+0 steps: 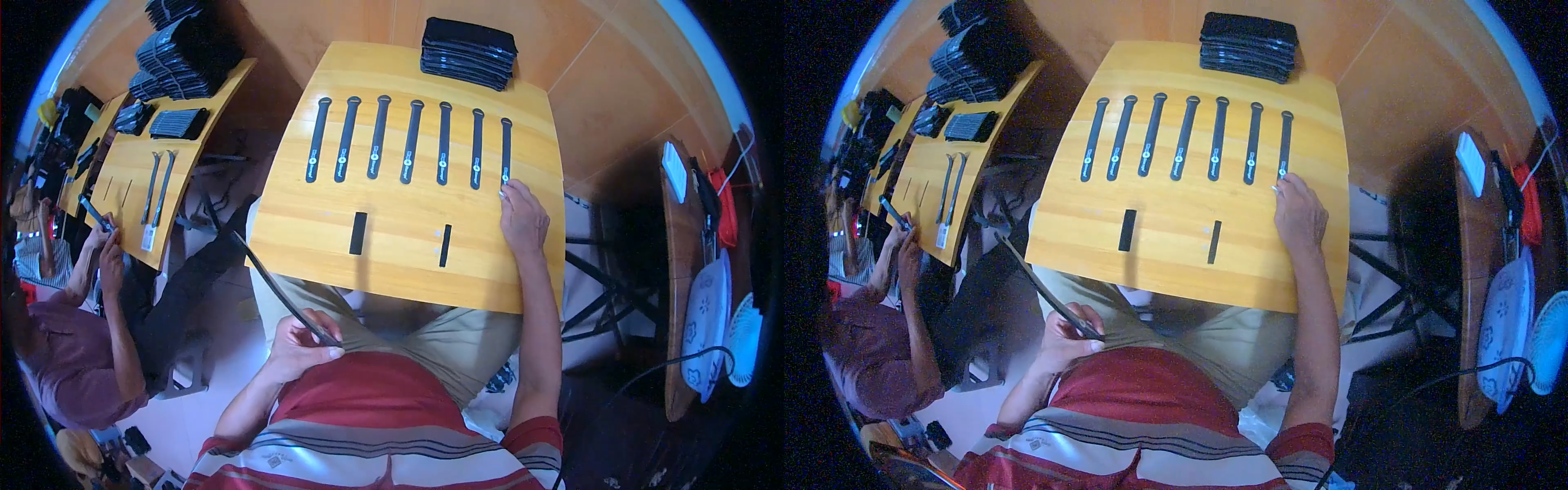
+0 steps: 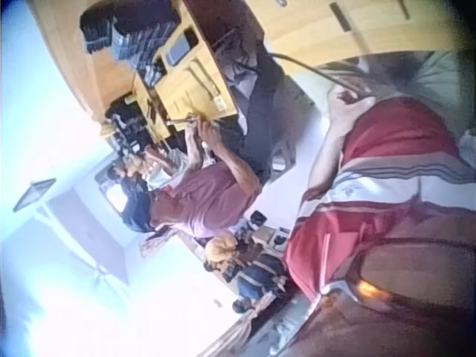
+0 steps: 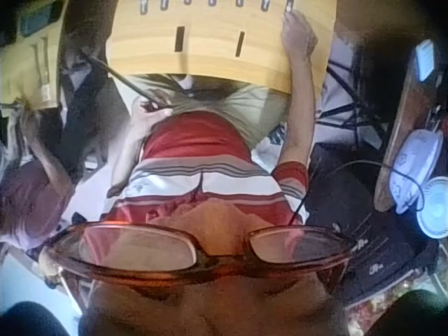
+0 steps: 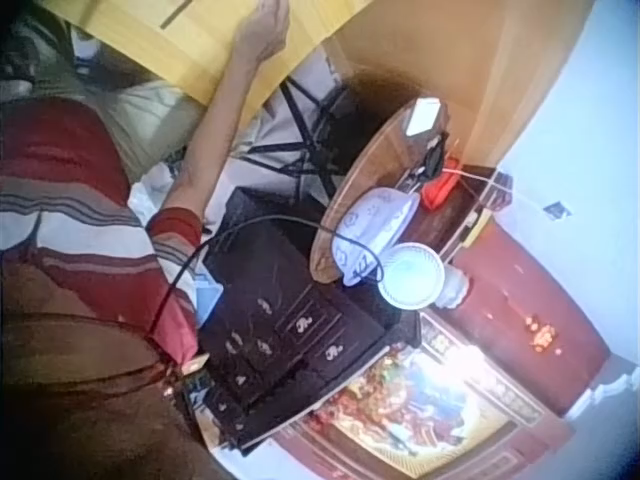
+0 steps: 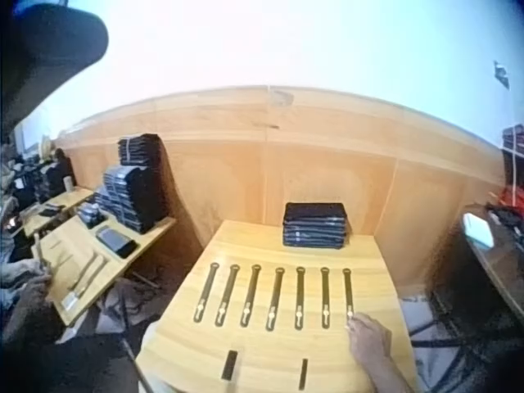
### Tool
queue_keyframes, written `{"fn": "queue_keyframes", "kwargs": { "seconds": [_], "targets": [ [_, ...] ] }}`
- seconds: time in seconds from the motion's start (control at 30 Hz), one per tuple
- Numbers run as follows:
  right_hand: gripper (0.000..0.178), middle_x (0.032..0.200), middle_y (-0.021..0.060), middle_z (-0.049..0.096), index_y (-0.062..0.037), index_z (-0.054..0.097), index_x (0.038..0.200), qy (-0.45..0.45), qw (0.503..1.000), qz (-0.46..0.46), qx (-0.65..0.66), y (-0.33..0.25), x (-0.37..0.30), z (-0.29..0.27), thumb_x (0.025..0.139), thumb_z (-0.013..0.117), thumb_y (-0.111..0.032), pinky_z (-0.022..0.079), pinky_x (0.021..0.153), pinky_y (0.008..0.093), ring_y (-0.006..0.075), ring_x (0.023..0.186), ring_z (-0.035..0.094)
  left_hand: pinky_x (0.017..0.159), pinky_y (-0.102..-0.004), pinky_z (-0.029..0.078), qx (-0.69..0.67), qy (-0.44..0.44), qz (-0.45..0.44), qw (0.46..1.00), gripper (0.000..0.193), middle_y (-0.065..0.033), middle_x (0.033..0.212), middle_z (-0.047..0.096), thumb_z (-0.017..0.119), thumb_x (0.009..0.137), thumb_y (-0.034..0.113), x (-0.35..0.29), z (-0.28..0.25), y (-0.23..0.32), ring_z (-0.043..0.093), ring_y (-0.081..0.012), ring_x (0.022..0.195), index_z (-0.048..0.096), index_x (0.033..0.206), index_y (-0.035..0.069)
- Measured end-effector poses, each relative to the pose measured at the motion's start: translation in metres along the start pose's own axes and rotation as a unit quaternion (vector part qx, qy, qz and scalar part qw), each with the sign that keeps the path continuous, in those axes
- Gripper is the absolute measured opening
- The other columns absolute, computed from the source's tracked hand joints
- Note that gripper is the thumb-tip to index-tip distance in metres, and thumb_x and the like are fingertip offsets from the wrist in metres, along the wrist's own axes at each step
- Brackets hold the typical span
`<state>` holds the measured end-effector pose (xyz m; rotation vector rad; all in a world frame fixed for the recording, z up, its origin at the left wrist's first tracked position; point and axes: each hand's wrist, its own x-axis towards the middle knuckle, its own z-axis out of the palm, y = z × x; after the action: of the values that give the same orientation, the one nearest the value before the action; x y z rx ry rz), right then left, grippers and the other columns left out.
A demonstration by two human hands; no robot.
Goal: Applying adhesive labels and strips to leather straps using a pointed tool for alignment.
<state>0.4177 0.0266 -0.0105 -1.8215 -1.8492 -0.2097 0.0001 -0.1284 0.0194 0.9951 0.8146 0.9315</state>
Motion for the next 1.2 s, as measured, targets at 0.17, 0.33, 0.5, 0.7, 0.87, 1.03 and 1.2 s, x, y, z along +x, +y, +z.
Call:
{"fn": "queue_keyframes", "kwargs": {
  "seconds": [0.17,0.33,0.5,0.7,0.87,1.03,1.2],
  "targets": [
    [0.016,0.117,0.0027,0.066,-0.0106,0.07,0.103,-0.004,1.0,-0.009,-0.012,0.007,-0.002,0.003,0.09,0.066,-0.018,0.055,0.079,0.0439,0.0291,0.095,0.066,0.076,-0.0268,0.049,0.011,-0.005,0.008,1.0,0.033,-0.0068,0.094,0.066,0.082,0.074,-0.006,0.003,0.007,0.0,0.06,-0.0113,0.085,0.054,0.08,0.011],
    [0.016,0.116,0.0027,0.067,-0.0105,0.07,0.103,0.022,1.0,-0.018,0.014,0.014,-0.005,0.01,0.089,0.066,-0.017,0.055,0.078,0.0434,0.0291,0.094,0.066,0.077,-0.0274,0.05,0.043,-0.01,0.009,0.999,0.036,-0.0064,0.094,0.066,0.083,0.074,-0.005,0.006,0.009,-0.005,0.06,-0.0114,0.086,0.051,0.078,0.011],
    [0.019,0.116,0.0066,0.069,-0.0071,0.071,0.104,0.009,1.0,-0.007,0.017,0.0,-0.002,-0.003,0.085,0.068,-0.009,0.055,0.083,0.0388,0.0293,0.097,0.067,0.075,-0.0267,0.05,0.022,0.003,0.001,1.0,0.033,-0.0061,0.094,0.065,0.083,0.075,-0.003,0.009,0.014,-0.013,0.06,-0.0112,0.085,0.053,0.079,0.01],
    [0.018,0.117,0.006,0.066,-0.0079,0.07,0.106,0.015,0.999,-0.01,0.029,0.003,-0.001,-0.002,0.09,0.065,-0.015,0.054,0.081,0.0431,0.0309,0.096,0.066,0.07,-0.0295,0.057,0.021,-0.018,-0.022,0.999,0.028,-0.0099,0.095,0.063,0.083,0.076,0.0,0.01,0.008,-0.027,0.065,-0.0161,0.078,0.058,0.089,0.005],
    [0.02,0.117,0.0068,0.066,-0.0071,0.07,0.107,0.01,0.999,-0.005,0.037,-0.001,0.0,-0.002,0.089,0.065,-0.012,0.054,0.083,0.0426,0.0307,0.098,0.066,0.07,-0.0307,0.059,-0.023,-0.032,-0.033,0.999,0.023,-0.0117,0.095,0.063,0.08,0.08,0.0,0.018,0.014,-0.023,0.067,-0.0178,0.078,0.058,0.089,0.003],
    [0.021,0.116,0.0079,0.066,-0.0062,0.069,0.108,0.025,0.999,-0.006,0.048,0.003,-0.002,-0.003,0.088,0.065,-0.012,0.054,0.083,0.0421,0.0305,0.101,0.066,0.074,-0.0288,0.058,-0.057,-0.075,-0.034,0.995,0.021,-0.0137,0.1,0.064,0.074,0.084,-0.005,0.031,0.023,-0.014,0.067,-0.0153,0.081,0.056,0.088,0.004],
    [0.022,0.116,0.0095,0.067,-0.0046,0.069,0.109,0.026,0.999,-0.006,0.046,0.0,0.001,-0.005,0.086,0.066,-0.006,0.054,0.083,0.0403,0.0316,0.1,0.067,0.072,-0.0281,0.058,-0.064,-0.071,-0.043,0.995,0.02,-0.0131,0.1,0.065,0.073,0.086,-0.006,0.039,0.026,-0.018,0.068,-0.0149,0.079,0.055,0.089,0.004]
  ]
}}
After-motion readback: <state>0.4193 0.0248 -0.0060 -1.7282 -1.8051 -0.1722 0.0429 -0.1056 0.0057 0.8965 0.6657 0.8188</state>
